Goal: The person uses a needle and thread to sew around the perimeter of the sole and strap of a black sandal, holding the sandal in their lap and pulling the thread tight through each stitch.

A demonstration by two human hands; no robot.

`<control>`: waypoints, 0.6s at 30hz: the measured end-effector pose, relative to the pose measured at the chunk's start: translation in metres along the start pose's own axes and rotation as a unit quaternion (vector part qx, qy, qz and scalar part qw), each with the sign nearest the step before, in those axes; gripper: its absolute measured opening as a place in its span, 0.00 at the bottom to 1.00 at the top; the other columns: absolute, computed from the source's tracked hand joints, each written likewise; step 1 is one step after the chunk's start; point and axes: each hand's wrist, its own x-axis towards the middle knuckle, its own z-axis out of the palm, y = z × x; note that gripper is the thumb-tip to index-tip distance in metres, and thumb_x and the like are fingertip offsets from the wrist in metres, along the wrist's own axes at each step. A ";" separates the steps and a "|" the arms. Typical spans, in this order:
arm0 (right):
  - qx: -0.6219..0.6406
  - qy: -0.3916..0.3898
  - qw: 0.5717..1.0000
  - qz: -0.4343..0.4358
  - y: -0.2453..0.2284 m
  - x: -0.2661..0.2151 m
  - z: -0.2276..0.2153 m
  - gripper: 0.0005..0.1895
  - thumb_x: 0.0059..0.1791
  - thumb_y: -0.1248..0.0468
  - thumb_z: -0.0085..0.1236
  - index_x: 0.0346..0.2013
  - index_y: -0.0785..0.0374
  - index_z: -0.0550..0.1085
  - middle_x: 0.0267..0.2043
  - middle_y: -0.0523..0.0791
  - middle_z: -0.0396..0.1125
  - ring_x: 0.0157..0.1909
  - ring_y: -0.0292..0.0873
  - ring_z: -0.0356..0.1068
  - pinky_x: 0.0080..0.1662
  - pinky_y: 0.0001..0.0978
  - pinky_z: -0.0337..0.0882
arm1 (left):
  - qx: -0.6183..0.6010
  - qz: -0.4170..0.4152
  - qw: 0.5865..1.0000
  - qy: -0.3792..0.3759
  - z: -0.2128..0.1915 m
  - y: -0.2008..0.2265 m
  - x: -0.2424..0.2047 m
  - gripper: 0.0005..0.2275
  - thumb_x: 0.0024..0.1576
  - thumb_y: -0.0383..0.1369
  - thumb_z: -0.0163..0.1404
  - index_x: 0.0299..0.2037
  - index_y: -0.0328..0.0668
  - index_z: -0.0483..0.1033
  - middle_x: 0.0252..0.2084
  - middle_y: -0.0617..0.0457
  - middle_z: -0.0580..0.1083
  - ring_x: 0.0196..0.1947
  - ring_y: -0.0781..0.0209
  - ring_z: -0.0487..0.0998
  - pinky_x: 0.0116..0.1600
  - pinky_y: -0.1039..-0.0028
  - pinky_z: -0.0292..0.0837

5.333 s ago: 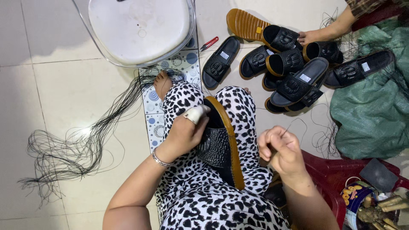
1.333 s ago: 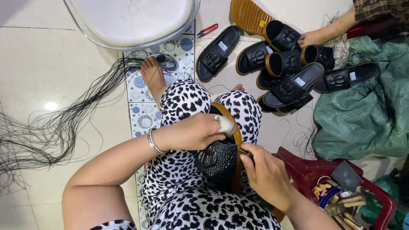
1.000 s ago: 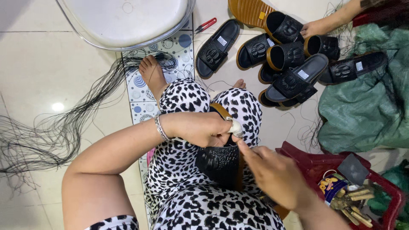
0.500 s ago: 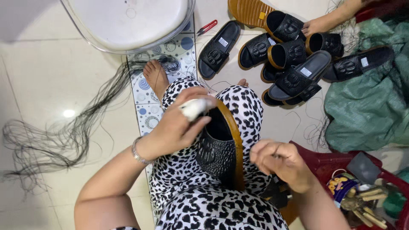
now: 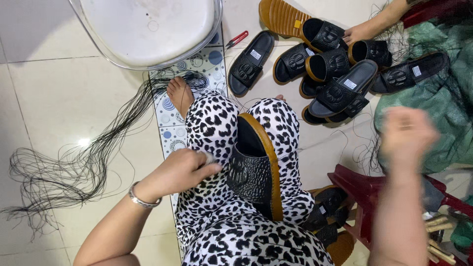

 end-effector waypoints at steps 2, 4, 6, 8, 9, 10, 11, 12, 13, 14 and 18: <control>-0.169 0.062 0.982 0.051 0.149 0.008 -0.065 0.06 0.69 0.66 0.69 0.50 0.67 0.82 0.43 0.49 0.75 0.42 0.43 0.71 0.43 0.38 0.71 | -0.101 0.000 0.989 -0.111 -0.003 -0.008 -0.006 0.21 0.63 0.47 0.49 0.18 0.47 0.69 0.17 0.63 0.67 0.16 0.72 0.66 0.29 0.78 0.64; -0.197 0.069 0.973 0.096 0.190 -0.008 -0.085 0.04 0.66 0.67 0.64 0.54 0.66 0.79 0.44 0.49 0.75 0.40 0.45 0.74 0.42 0.41 0.71 | -0.253 0.108 0.953 -0.125 0.001 -0.012 -0.005 0.14 0.65 0.42 0.48 0.32 0.43 0.75 0.19 0.63 0.68 0.17 0.73 0.63 0.25 0.81 0.59; -0.223 0.077 0.963 0.133 0.146 0.006 -0.072 0.07 0.64 0.67 0.60 0.57 0.65 0.76 0.46 0.50 0.75 0.38 0.48 0.76 0.42 0.45 0.71 | -0.395 0.216 0.883 -0.129 0.000 -0.008 0.012 0.12 0.66 0.37 0.46 0.45 0.39 0.80 0.22 0.62 0.68 0.18 0.75 0.60 0.21 0.85 0.53; -0.058 0.040 0.996 -0.050 -0.017 -0.014 -0.027 0.09 0.64 0.75 0.55 0.58 0.73 0.78 0.58 0.58 0.73 0.60 0.55 0.71 0.64 0.49 0.68 | -0.527 0.244 0.813 -0.048 -0.004 0.003 0.028 0.16 0.70 0.34 0.42 0.63 0.31 0.68 0.23 0.61 0.69 0.16 0.76 0.66 0.21 0.87 0.71; -0.057 0.037 0.997 -0.041 -0.083 -0.016 -0.002 0.09 0.64 0.75 0.55 0.58 0.73 0.78 0.58 0.58 0.73 0.60 0.55 0.71 0.64 0.49 0.68 | -0.529 0.237 0.813 -0.053 -0.011 0.018 0.041 0.16 0.70 0.34 0.42 0.63 0.31 0.68 0.23 0.61 0.69 0.16 0.76 0.66 0.21 0.87 0.71; 0.008 -0.167 0.971 0.170 -0.152 -0.028 0.013 0.21 0.54 0.66 0.59 0.63 0.60 0.75 0.48 0.49 0.75 0.52 0.45 0.73 0.59 0.37 0.71 | -0.608 0.214 0.764 0.011 -0.017 0.033 0.055 0.16 0.70 0.35 0.44 0.60 0.30 0.69 0.21 0.61 0.66 0.15 0.74 0.63 0.18 0.86 0.66; 0.074 -0.357 0.860 0.357 -0.224 -0.041 0.021 0.34 0.44 0.56 0.64 0.67 0.47 0.72 0.38 0.40 0.76 0.43 0.35 0.75 0.54 0.25 0.73 | -0.675 0.193 0.707 0.079 -0.025 0.049 0.070 0.16 0.70 0.37 0.45 0.58 0.30 0.70 0.19 0.62 0.63 0.13 0.72 0.61 0.16 0.85 0.60; 0.076 -0.357 0.859 0.358 -0.222 -0.049 0.030 0.34 0.44 0.56 0.64 0.67 0.47 0.72 0.38 0.40 0.76 0.43 0.35 0.75 0.54 0.25 0.73 | -0.675 0.191 0.709 0.078 -0.032 0.044 0.090 0.16 0.70 0.37 0.45 0.58 0.30 0.70 0.19 0.62 0.63 0.13 0.72 0.61 0.16 0.85 0.60; 0.141 -0.399 0.897 0.128 -0.220 -0.058 0.039 0.18 0.48 0.60 0.60 0.53 0.55 0.76 0.36 0.42 0.75 0.38 0.36 0.74 0.44 0.21 0.76 | -0.548 0.218 0.774 0.229 -0.037 0.040 0.109 0.12 0.71 0.36 0.43 0.56 0.34 0.70 0.39 0.55 0.68 0.17 0.73 0.66 0.21 0.87 0.67; 0.198 -0.417 0.880 -0.110 -0.218 -0.067 0.049 0.07 0.52 0.64 0.56 0.39 0.63 0.80 0.33 0.45 0.74 0.33 0.37 0.74 0.34 0.18 0.79 | -0.398 0.234 0.806 0.369 -0.042 0.034 0.127 0.10 0.72 0.35 0.40 0.53 0.39 0.70 0.59 0.49 0.74 0.21 0.74 0.70 0.27 0.90 0.74; 0.302 -0.379 0.871 -0.074 -0.248 -0.048 0.037 0.08 0.51 0.64 0.57 0.35 0.67 0.79 0.39 0.46 0.69 0.42 0.41 0.71 0.43 0.27 0.73 | -0.434 0.160 0.788 0.406 -0.070 0.025 0.134 0.21 0.63 0.53 0.45 0.53 0.45 0.73 0.47 0.49 0.78 0.44 0.58 0.84 0.52 0.71 0.88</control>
